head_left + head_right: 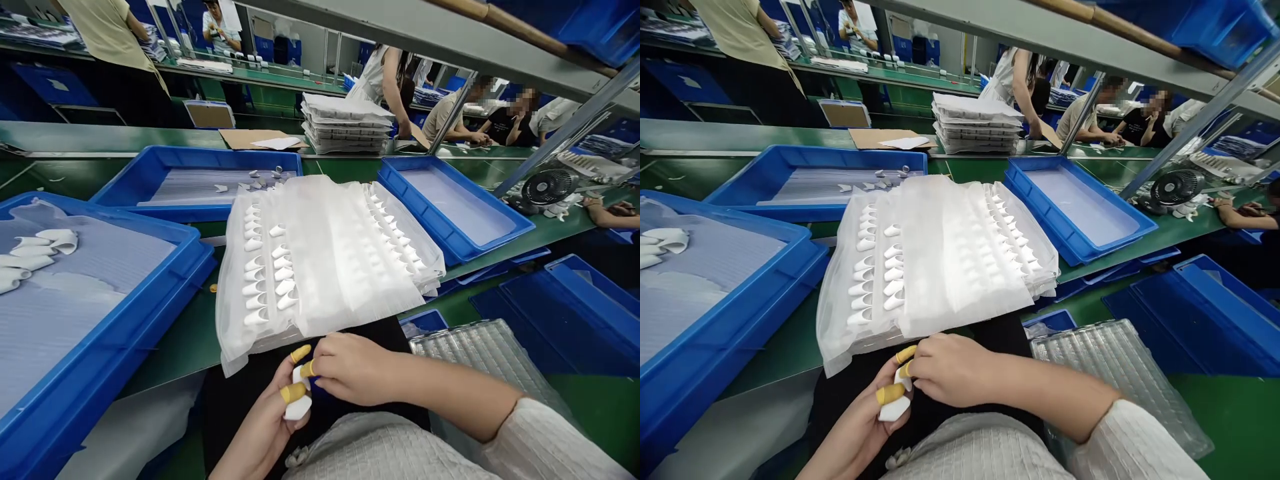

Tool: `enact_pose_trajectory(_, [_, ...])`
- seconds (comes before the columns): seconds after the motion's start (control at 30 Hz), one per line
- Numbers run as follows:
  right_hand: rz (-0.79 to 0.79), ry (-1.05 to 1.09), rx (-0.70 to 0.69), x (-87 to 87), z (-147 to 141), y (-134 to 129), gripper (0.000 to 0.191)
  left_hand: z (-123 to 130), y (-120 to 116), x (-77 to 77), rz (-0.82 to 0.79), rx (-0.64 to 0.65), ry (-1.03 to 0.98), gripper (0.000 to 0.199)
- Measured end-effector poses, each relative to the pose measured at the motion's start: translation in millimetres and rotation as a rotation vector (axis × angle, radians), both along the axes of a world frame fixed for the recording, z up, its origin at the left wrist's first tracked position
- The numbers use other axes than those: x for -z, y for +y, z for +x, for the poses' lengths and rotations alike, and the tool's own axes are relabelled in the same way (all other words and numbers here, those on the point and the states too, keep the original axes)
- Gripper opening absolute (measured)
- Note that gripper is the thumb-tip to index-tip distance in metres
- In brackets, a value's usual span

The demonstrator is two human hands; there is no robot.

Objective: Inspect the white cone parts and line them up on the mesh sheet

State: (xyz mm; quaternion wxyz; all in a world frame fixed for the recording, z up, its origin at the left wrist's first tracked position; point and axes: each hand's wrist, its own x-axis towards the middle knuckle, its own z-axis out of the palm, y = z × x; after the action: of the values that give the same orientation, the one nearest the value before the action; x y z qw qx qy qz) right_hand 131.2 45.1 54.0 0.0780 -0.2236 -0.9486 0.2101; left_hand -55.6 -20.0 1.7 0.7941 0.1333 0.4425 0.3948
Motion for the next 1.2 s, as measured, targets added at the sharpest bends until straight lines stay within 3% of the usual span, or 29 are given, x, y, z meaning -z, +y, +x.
enact_pose_trajectory(0.1, [-0.04, 0.018, 0.162, 27.0, 7, -7, 0.01, 11, 7, -7.4, 0.017, 0.079, 0.016, 0.06])
enact_pose_trajectory(0.2, [-0.043, 0.063, 0.257, 38.4, 13, -10, 0.011, 19, 10, -10.4, 0.051, 0.152, 0.03, 0.057])
enact_pose_trajectory(0.43, [-0.09, 0.195, 0.145, 40.5, 22, -14, 0.02, 29, 8, -13.9, 0.032, 0.187, 0.074, 0.057])
enact_pose_trajectory(0.53, [-0.258, 0.266, 0.213, 43.5, 24, -12, 0.014, 30, 7, -15.2, 0.054, 0.239, 0.122, 0.061])
enact_pose_trajectory(0.63, [-0.536, 0.38, 0.387, 48.0, 26, -8, 0.011, 31, 6, -12.3, 0.142, 0.257, 0.171, 0.063])
enact_pose_trajectory(0.73, [-0.842, 0.506, 0.504, 51.2, 29, -5, 0.019, 31, 4, -5.8, 0.295, 0.214, 0.358, 0.059])
enact_pose_trajectory(0.83, [-1.059, 0.596, 0.49, 51.4, 30, -5, 0.026, 32, 2, -1.4, 0.4, 0.198, 0.585, 0.056])
enact_pose_trajectory(0.93, [-1.157, 0.655, 0.494, 51.3, 28, -7, 0.03, 33, 1, -1.8, 0.446, 0.197, 0.688, 0.061])
enact_pose_trajectory(1.03, [-1.23, 0.708, 0.535, 53.2, 25, -10, 0.031, 32, 0, -4.1, 0.448, 0.197, 0.704, 0.052])
enact_pose_trajectory(1.2, [-1.186, 0.687, 0.544, 54.6, 27, -12, 0.026, 31, -1, -5.6, 0.445, 0.182, 0.753, 0.041])
